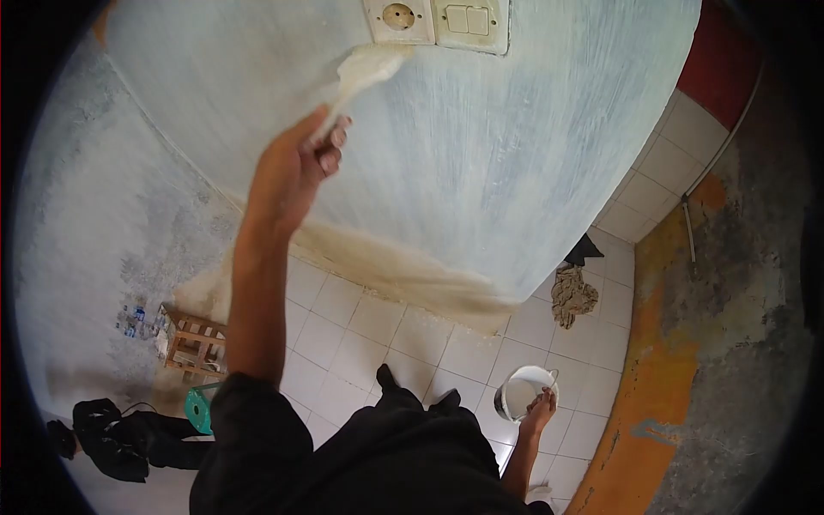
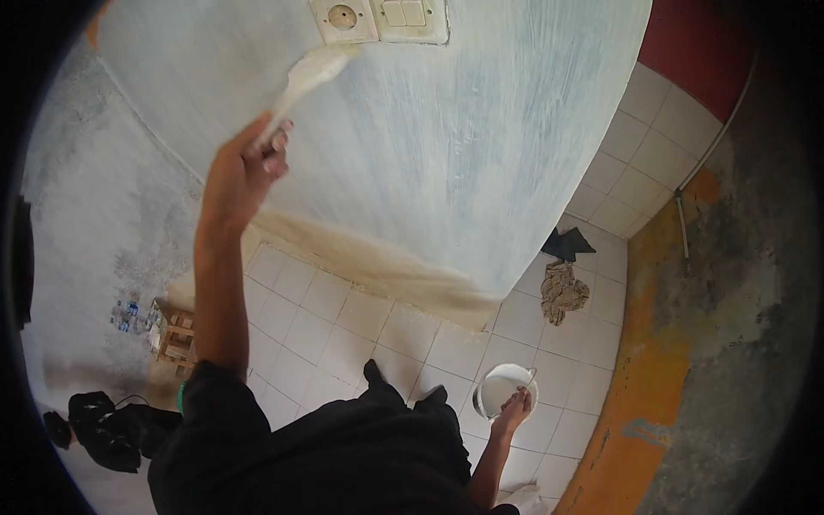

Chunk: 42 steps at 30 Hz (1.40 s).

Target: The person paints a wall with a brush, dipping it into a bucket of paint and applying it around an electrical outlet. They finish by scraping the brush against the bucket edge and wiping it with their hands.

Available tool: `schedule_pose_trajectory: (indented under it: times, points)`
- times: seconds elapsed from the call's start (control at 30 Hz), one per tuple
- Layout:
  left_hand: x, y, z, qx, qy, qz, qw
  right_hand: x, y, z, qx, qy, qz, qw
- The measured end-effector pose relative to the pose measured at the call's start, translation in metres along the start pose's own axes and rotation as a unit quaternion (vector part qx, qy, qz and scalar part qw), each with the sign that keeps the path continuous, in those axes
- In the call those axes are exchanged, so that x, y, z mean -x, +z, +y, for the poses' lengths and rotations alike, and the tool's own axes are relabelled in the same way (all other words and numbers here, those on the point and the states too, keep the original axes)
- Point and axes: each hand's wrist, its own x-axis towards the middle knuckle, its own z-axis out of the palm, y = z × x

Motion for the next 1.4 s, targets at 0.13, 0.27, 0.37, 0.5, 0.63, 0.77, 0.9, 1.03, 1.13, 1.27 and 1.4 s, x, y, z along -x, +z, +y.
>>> schedule_pose_trajectory:
  times: [0.13, 0.27, 0.37, 0.5, 0.63, 0.77, 0.9, 1.03, 1.13, 1.27, 1.4]
  points:
    - [0.003, -0.006, -0.065, -0.036, -0.049, -0.004, 0.998, 0.005, -0.012, 0.001, 0.016, 0.009, 0.015, 1.000]
    - [-0.002, -0.023, -0.147, -0.043, -0.107, -0.008, 0.993, 0.018, -0.020, -0.003, 0.029, 0.015, 0.016, 0.999]
    - [-0.007, -0.034, -0.228, -0.045, -0.125, 0.014, 0.991, 0.014, -0.015, 0.001, 0.040, 0.024, 0.011, 0.999]
    - [0.006, -0.053, -0.349, -0.022, -0.142, 0.039, 0.989, 0.019, -0.009, 0.003, 0.064, 0.023, -0.005, 0.998]
    - [0.029, -0.082, -0.459, -0.034, -0.179, 0.058, 0.982, 0.024, 0.002, 0.002, 0.070, 0.041, -0.008, 0.997]
    - [0.049, -0.117, -0.544, -0.078, -0.183, 0.062, 0.978, 0.031, 0.009, 0.006, 0.084, 0.048, -0.017, 0.995]
    - [0.057, -0.132, -0.574, -0.079, -0.250, 0.075, 0.962, 0.036, 0.023, 0.013, 0.085, 0.048, -0.039, 0.994]
    - [0.066, -0.144, -0.588, -0.065, -0.255, 0.107, 0.959, 0.034, 0.042, 0.017, 0.088, 0.060, -0.046, 0.993]
    - [0.072, -0.155, -0.595, -0.066, -0.277, 0.136, 0.949, 0.036, 0.057, 0.016, 0.092, 0.072, -0.061, 0.991]
    - [0.065, -0.180, -0.589, -0.094, -0.284, 0.142, 0.944, 0.045, 0.083, 0.015, 0.082, 0.066, -0.080, 0.991]
    - [0.036, -0.185, -0.538, -0.142, -0.283, 0.108, 0.942, 0.061, 0.103, 0.017, 0.070, 0.053, -0.063, 0.994]
